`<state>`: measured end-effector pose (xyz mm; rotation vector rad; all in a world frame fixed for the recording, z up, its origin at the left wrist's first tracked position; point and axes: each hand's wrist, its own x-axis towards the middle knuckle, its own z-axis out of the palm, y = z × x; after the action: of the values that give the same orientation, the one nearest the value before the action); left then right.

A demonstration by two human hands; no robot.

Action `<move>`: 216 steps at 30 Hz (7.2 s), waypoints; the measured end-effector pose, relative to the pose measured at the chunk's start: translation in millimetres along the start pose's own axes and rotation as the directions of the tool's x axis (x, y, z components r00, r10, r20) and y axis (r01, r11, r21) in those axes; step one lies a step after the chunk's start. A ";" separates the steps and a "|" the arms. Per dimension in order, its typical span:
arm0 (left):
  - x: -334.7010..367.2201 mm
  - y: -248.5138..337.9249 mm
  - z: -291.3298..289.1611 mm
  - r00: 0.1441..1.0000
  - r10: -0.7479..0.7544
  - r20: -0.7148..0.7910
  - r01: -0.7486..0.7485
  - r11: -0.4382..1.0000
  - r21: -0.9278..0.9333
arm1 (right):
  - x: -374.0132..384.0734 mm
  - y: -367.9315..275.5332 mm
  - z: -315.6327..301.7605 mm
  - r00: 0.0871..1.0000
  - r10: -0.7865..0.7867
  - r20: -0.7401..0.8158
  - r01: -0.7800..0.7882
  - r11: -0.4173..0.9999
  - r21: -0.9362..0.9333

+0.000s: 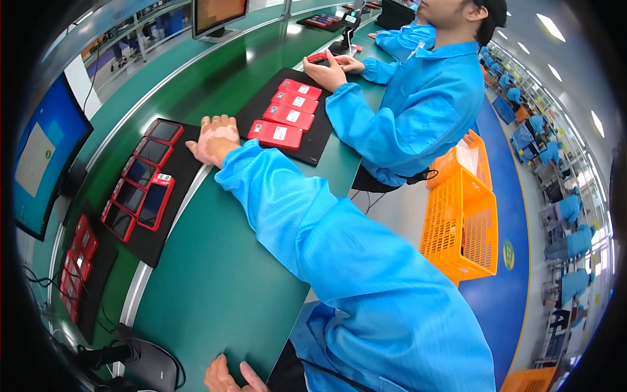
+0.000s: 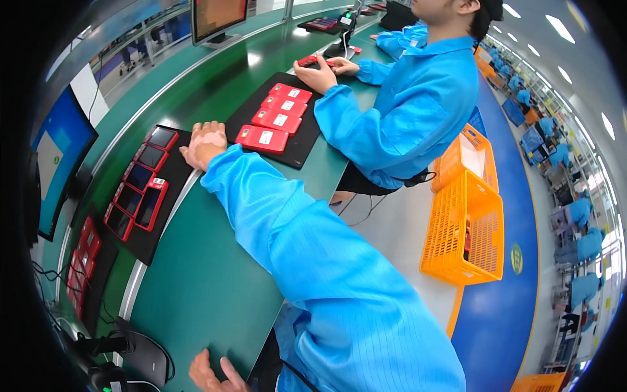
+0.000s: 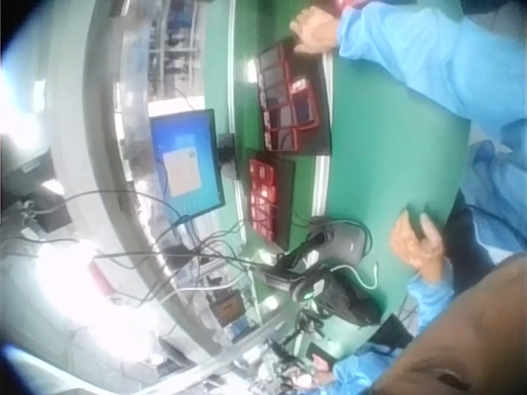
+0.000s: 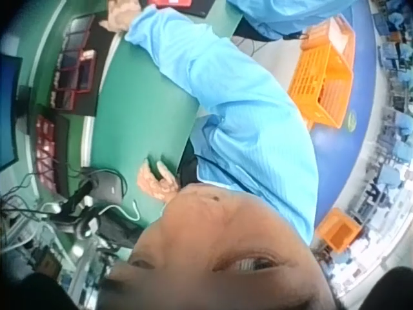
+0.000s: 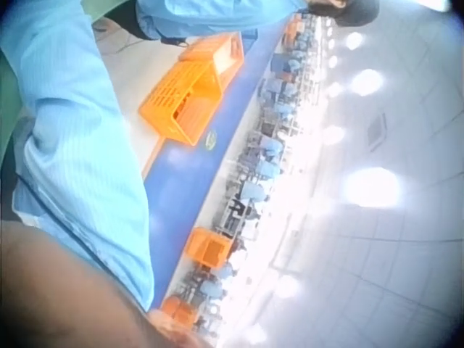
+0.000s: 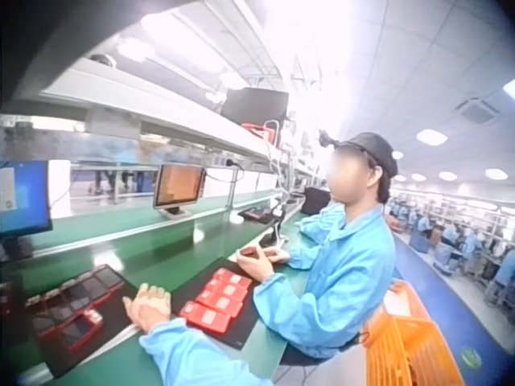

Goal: Scan and sort handheld electronic devices at an assembly line.

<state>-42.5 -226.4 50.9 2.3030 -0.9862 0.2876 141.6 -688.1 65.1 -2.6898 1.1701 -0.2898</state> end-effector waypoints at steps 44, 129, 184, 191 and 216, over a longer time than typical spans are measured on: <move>-15.3 -4.0 -14.6 0.994 -0.075 0.081 0.074 0.997 0.009 | -185.8 96.7 -50.6 0.949 -0.302 0.094 0.265 0.922 0.281; 18.7 -97.5 -106.9 0.715 -0.438 0.545 0.677 0.240 -0.696 | -320.9 -153.1 -5.9 0.582 -0.807 0.102 -0.315 -0.108 0.943; -8.7 -110.2 -116.7 0.859 -0.450 0.243 0.511 0.741 -0.435 | -296.8 -158.7 7.6 0.564 -0.810 0.162 -0.168 0.080 0.983; -14.1 -77.9 -86.2 0.906 -0.146 0.398 0.319 0.853 -0.413 | -313.7 -97.3 1.5 0.637 -0.743 0.205 -0.176 0.118 0.977; -35.2 -81.6 -44.0 0.986 -0.160 -0.052 0.128 0.912 -0.391 | -311.6 -98.6 16.2 0.577 -0.813 0.081 -0.061 0.056 0.997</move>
<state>-7.1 -135.3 34.4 1.9711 -0.7484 0.1126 6.3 -391.0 43.0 -1.4689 -0.2468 -0.0354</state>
